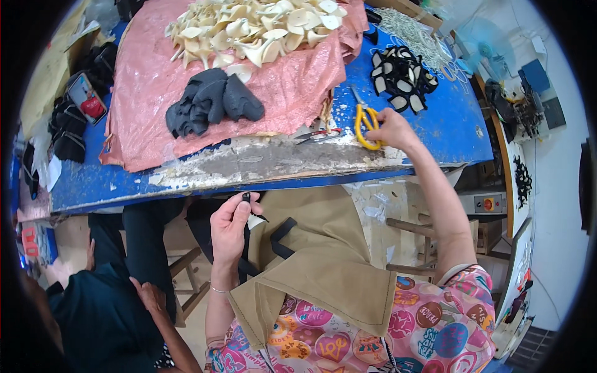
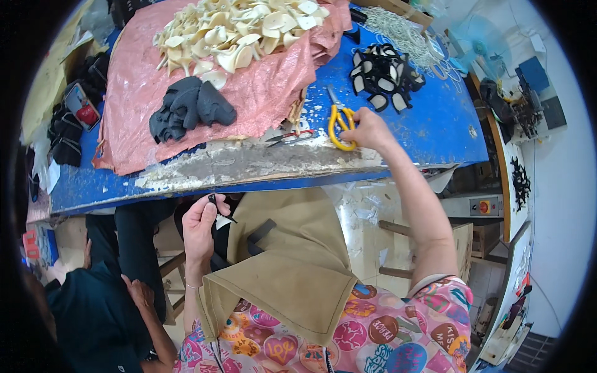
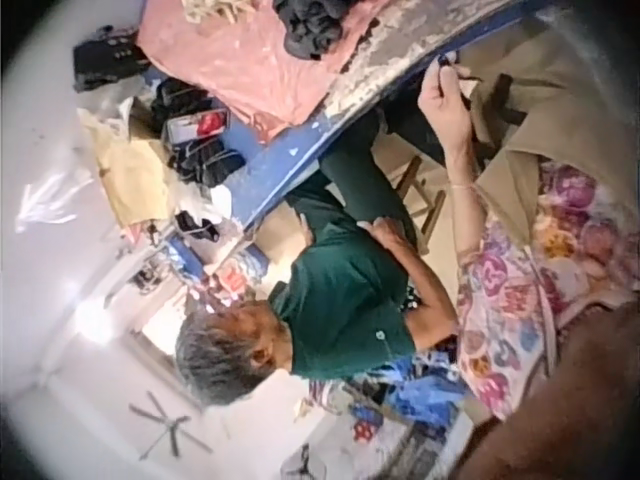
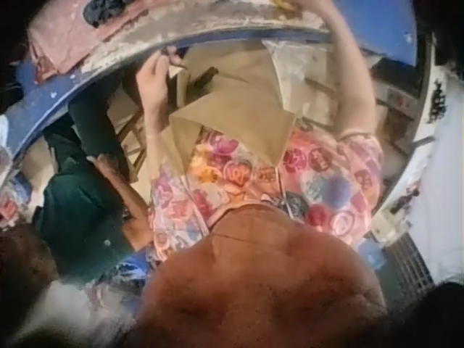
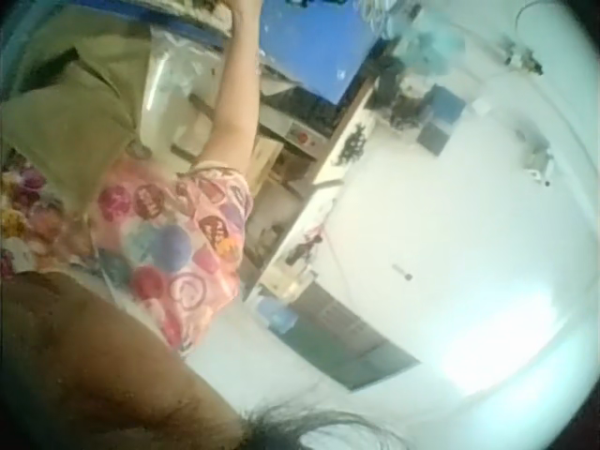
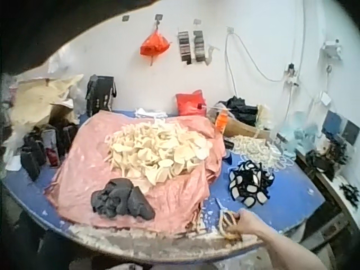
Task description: Assembling and trimming shoe upper components by hand.
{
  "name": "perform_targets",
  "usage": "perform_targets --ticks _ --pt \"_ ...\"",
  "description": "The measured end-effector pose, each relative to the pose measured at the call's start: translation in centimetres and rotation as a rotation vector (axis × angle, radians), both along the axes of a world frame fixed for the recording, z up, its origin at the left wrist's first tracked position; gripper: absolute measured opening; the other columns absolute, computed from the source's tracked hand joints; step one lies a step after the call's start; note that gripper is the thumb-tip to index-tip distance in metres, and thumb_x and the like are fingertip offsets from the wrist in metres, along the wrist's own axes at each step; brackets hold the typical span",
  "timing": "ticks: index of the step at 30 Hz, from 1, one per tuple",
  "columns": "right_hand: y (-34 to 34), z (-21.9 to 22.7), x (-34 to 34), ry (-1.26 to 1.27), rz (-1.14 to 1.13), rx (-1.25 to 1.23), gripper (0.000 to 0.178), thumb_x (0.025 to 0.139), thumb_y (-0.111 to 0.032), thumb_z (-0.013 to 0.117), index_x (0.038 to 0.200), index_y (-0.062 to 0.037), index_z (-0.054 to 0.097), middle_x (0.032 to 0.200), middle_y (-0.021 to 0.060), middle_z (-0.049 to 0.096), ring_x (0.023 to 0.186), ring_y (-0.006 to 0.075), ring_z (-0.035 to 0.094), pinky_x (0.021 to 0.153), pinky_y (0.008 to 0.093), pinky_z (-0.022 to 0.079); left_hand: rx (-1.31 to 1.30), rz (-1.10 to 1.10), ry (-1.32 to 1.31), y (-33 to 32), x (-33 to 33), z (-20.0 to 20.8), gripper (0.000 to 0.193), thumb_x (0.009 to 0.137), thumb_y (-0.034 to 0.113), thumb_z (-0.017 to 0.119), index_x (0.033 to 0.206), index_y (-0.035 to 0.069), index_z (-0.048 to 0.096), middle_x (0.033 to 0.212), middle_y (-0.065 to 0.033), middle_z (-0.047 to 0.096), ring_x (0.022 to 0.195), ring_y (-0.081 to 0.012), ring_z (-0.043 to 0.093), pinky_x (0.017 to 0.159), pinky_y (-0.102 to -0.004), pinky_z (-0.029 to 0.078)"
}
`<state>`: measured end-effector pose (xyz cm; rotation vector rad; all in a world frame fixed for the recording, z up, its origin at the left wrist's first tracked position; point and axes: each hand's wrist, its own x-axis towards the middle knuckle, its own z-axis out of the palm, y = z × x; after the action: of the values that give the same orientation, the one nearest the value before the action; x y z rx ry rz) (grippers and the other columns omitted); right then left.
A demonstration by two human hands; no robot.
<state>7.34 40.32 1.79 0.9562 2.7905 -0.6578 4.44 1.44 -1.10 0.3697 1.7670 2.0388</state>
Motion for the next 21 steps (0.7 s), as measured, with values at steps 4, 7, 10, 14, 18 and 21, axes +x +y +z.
perform_targets --ticks 4,7,10,14,18,21 --pt "3.2 -0.2 2.9 0.167 -0.137 -0.724 0.036 0.064 -0.01 0.066 0.097 0.0015 0.06 0.079 0.0015 0.059 0.073 0.014 0.055 0.067 0.0266 0.044 0.098 -0.025 -0.109 -0.5 -0.1 -0.7 0.023 0.093 0.012 0.049 0.105 -0.005 0.059 0.077 -0.0029 0.06 0.073 -0.0076 0.053 0.069 -0.0216 0.043" --pt "-2.3 2.6 5.7 0.445 -0.159 -0.945 0.049 0.063 -0.007 0.068 0.109 -0.0011 0.053 0.092 0.0027 0.055 0.075 0.0125 0.052 0.07 0.026 0.044 0.122 -0.027 -0.121 -0.4 0.0 -0.8 0.022 0.093 0.012 0.048 0.102 -0.004 0.06 0.076 -0.0034 0.059 0.072 -0.0081 0.053 0.068 -0.0218 0.044" --pt "-8.3 2.9 7.2 0.282 0.1 -1.032 0.054 0.063 -0.015 0.075 0.11 -0.0006 0.052 0.094 0.0044 0.054 0.081 0.0159 0.054 0.072 0.0288 0.045 0.091 -0.003 -0.158 -1.5 0.6 -0.7 0.024 0.09 0.016 0.049 0.097 -0.004 0.059 0.074 -0.0064 0.06 0.072 -0.0125 0.055 0.07 -0.026 0.044" --pt "-14.9 1.0 7.4 0.204 0.664 -0.551 0.084 0.055 -0.057 0.079 0.108 -0.0017 0.046 0.094 0.0076 0.045 0.08 0.0202 0.047 0.072 0.0308 0.042 0.112 0.004 -0.183 -1.5 0.9 -0.1 0.022 0.085 0.015 0.051 0.091 -0.004 0.061 0.071 -0.0075 0.06 0.069 -0.0133 0.056 0.07 -0.0263 0.045" --pt "-17.2 0.3 6.3 0.075 0.763 -0.488 0.091 0.052 -0.061 0.077 0.111 0.0001 0.044 0.097 0.0136 0.045 0.085 0.0281 0.048 0.077 0.0363 0.041 0.086 0.013 -0.16 -1.8 1.3 0.0 0.022 0.085 0.016 0.052 0.09 -0.004 0.061 0.071 -0.0073 0.06 0.068 -0.0128 0.056 0.069 -0.0258 0.045" --pt "-18.0 0.1 5.7 0.084 0.805 -0.468 0.091 0.052 -0.061 0.077 0.111 0.0005 0.044 0.098 0.0152 0.046 0.088 0.0321 0.049 0.078 0.0392 0.042 0.067 0.0 -0.135 -2.2 1.6 -0.1 0.019 0.086 0.01 0.052 0.094 -0.004 0.062 0.074 -0.0062 0.06 0.069 -0.0107 0.055 0.067 -0.0243 0.045"
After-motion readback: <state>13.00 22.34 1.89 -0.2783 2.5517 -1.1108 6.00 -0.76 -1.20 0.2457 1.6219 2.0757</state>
